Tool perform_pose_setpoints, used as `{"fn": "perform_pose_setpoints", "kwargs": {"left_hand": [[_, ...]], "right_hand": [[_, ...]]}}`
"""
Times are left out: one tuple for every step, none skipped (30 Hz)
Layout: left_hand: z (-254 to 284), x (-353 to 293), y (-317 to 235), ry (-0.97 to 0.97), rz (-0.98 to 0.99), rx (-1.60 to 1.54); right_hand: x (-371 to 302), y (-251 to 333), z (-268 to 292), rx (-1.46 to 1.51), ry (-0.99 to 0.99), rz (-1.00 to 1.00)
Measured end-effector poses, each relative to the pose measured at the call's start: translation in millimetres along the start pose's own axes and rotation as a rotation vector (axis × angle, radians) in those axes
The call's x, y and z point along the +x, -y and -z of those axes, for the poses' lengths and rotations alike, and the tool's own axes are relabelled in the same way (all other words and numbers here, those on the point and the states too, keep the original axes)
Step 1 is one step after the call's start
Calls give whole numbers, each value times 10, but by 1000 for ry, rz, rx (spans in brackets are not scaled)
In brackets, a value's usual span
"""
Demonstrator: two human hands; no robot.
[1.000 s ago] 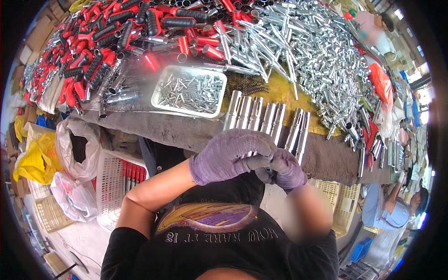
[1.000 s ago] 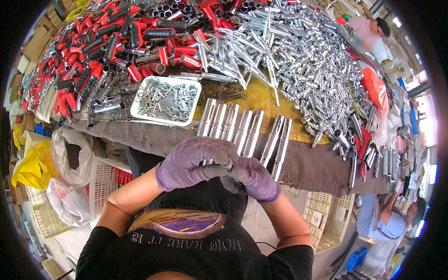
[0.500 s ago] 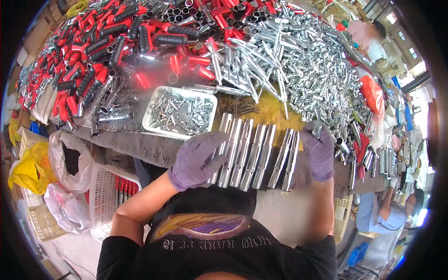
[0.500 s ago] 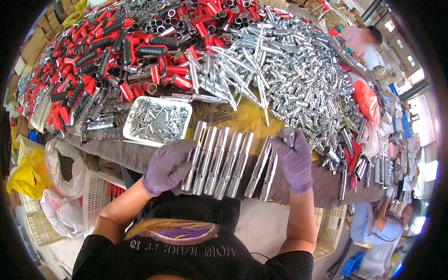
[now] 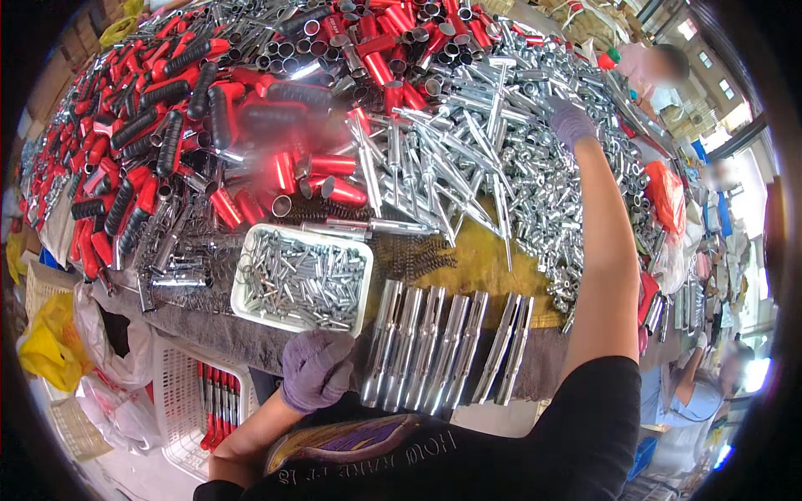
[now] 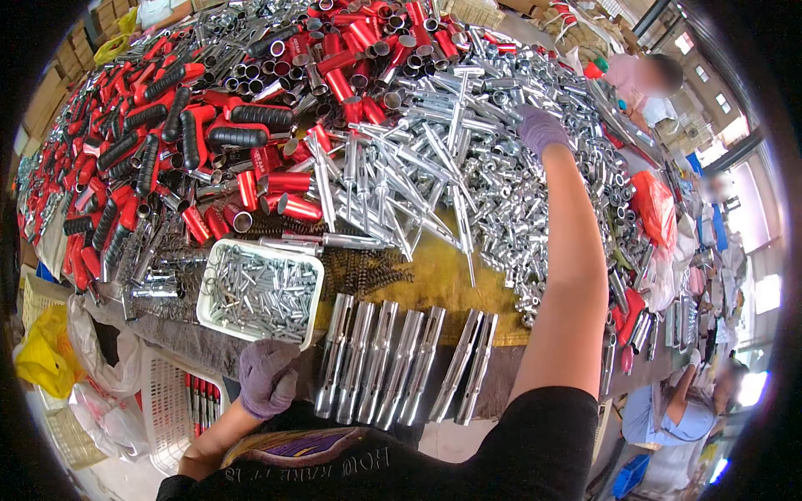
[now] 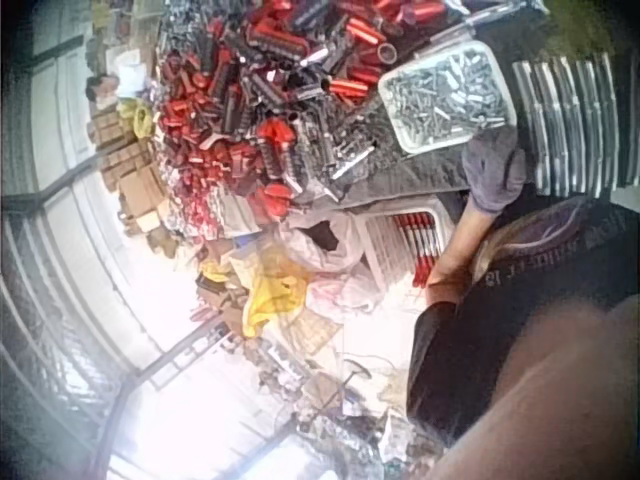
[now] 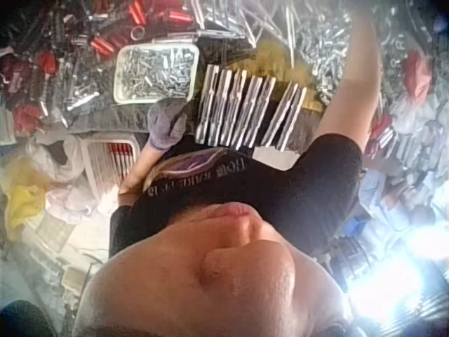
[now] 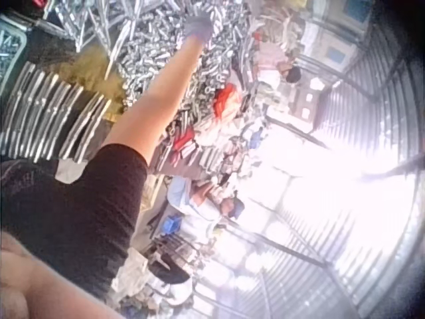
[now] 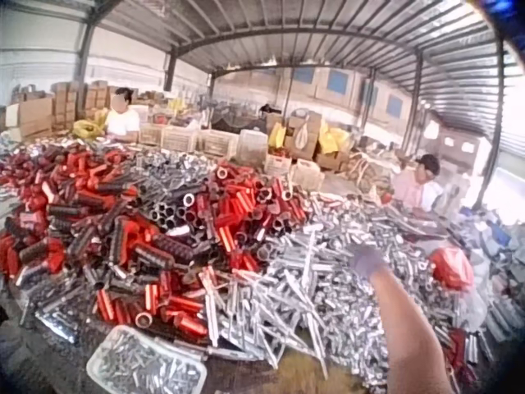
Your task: The person assembles metal parts by taking metal tubes, inserting metal pins and inner rods into them by hand, and lining up the assembled tubes on the workbench.
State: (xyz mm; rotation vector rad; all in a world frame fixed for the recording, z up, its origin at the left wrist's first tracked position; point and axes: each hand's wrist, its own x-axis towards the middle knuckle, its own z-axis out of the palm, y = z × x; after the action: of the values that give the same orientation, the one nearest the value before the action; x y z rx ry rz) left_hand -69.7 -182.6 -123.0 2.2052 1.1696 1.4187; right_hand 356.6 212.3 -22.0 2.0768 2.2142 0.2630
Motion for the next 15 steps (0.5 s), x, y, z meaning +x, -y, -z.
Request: {"fn": "perform_pose_setpoints", "kwargs": {"left_hand": [[17, -4, -8, 19, 27, -7], [15, 8, 13, 15, 28, -2], [15, 7, 17, 10, 22, 20], [17, 2, 15, 3, 16, 42], [14, -4, 4, -3, 24, 46], [13, 11, -16, -22, 13, 42], [20, 38, -30, -32, -5, 33], [13, 56, -41, -39, -2, 38], [12, 50, -39, -42, -4, 14], [18, 43, -29, -49, -6, -9], [15, 54, -23, -62, -8, -45], [17, 56, -15, -51, -8, -64], [18, 41, -8, -61, -26, -56], [12, 11, 1, -81, -34, -45], [2, 19, 9, -77, -56, -40]], "right_hand": [[56, 48, -4, 10, 12, 15], [104, 72, 25, 11, 9, 21], [168, 82, 20, 55, 91, -23], [222, 120, 33, 97, 171, -66], [331, 111, -16, -128, 190, -14], [394, 57, -64, -132, 183, 4], [393, -28, -88, -224, 182, -42], [399, -108, -98, -317, 180, -88], [375, -23, -41, -351, 198, -67], [290, 65, 75, -388, 211, -45], [194, 111, 204, -359, 200, -135], [66, 134, 317, -333, 192, -230], [-85, 129, 400, -268, 69, -213], [-194, 189, 462, -205, -52, -181], [-340, 224, 486, -180, -178, -109]]}}
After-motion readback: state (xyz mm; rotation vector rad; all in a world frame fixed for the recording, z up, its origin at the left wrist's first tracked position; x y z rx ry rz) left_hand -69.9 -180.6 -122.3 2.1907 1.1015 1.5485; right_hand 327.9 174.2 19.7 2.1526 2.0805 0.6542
